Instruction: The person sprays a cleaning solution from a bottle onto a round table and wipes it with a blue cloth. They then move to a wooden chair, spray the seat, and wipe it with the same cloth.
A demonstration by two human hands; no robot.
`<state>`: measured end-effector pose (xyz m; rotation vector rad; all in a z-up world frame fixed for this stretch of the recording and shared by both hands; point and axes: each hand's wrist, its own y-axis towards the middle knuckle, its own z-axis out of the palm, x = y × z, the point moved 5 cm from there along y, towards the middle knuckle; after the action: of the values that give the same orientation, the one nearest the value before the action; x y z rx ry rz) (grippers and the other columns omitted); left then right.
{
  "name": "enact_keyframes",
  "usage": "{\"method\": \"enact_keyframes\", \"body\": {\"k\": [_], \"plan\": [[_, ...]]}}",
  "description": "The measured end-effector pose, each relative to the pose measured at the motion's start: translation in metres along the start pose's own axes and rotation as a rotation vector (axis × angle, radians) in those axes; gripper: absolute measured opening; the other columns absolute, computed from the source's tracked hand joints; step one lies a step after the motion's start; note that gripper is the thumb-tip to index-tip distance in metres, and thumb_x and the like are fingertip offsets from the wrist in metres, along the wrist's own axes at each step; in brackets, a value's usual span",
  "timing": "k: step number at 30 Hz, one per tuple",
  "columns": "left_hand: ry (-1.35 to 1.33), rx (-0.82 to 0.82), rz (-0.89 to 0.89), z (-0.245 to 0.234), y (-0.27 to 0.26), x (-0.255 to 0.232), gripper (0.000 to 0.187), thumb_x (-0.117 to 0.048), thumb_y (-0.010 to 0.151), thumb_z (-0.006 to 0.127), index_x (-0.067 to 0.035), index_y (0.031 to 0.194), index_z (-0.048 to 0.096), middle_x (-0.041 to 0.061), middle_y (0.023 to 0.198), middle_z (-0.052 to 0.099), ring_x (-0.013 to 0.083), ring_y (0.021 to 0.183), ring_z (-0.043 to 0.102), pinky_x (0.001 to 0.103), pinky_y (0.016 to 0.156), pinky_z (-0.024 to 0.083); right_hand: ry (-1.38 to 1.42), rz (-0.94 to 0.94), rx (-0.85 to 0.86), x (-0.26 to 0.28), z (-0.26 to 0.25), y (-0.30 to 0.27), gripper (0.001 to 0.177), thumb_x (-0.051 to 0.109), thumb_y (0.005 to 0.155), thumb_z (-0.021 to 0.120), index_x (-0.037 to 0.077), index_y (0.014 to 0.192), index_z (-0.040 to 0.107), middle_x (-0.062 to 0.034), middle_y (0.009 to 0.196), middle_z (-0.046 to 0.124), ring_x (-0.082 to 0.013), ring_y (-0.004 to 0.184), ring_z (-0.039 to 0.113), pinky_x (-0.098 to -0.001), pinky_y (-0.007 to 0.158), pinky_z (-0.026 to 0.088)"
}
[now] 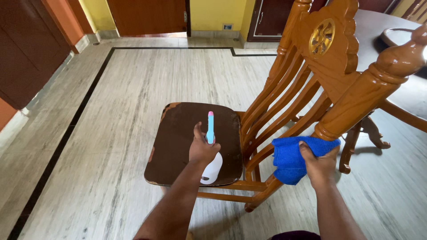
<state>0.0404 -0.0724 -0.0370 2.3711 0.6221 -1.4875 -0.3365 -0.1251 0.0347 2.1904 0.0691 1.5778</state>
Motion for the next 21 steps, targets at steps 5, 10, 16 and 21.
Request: {"method": "enact_keyframes", "body": {"k": [5, 10, 16, 21], "plan": [[0.141, 0.017, 0.077, -0.015, -0.014, -0.022, 0.104, -0.024, 0.076, 0.076, -0.030, 0.163, 0.019, 0.004, 0.111, 0.069, 0.0234, 0.105, 0.071, 0.040, 0.098, 0.055, -0.073, 0.022, -0.001, -0.001, 0.002, 0.000, 0.074, 0.024, 0.087, 0.084, 0.005, 0.142, 0.038, -0.0128, 0.121, 0.065, -0.0223, 0.107, 0.066, -0.0382, 0.093, 0.055], [0.187, 0.034, 0.068, -0.019, -0.022, -0.029, 0.112, -0.041, 0.076, 0.083, -0.025, 0.161, 0.012, 0.012, 0.123, 0.064, 0.0312, 0.111, 0.067, 0.044, 0.097, 0.054, 0.011, 0.067, 0.013, 0.001, 0.003, -0.002, 0.074, 0.026, 0.086, 0.083, 0.005, 0.142, 0.037, -0.0131, 0.121, 0.064, -0.0230, 0.107, 0.067, -0.0393, 0.093, 0.056], [0.227, 0.094, 0.065, -0.026, -0.030, -0.039, 0.112, -0.044, 0.077, 0.078, -0.024, 0.163, 0.010, 0.017, 0.123, 0.066, 0.0333, 0.111, 0.069, 0.045, 0.097, 0.056, -0.081, 0.106, 0.033, 0.006, 0.001, -0.003, 0.078, 0.027, 0.088, 0.082, 0.007, 0.145, 0.034, -0.0139, 0.122, 0.064, -0.0245, 0.109, 0.067, -0.0401, 0.095, 0.055], [0.397, 0.137, 0.218, -0.020, -0.034, -0.048, 0.093, -0.029, 0.080, 0.069, -0.020, 0.160, 0.022, 0.017, 0.140, 0.056, 0.0408, 0.117, 0.063, 0.049, 0.096, 0.055, -0.041, 0.077, 0.038, 0.005, 0.002, -0.004, 0.079, 0.024, 0.086, 0.082, 0.006, 0.147, 0.034, -0.0131, 0.121, 0.064, -0.0238, 0.109, 0.066, -0.0395, 0.095, 0.054]]}}
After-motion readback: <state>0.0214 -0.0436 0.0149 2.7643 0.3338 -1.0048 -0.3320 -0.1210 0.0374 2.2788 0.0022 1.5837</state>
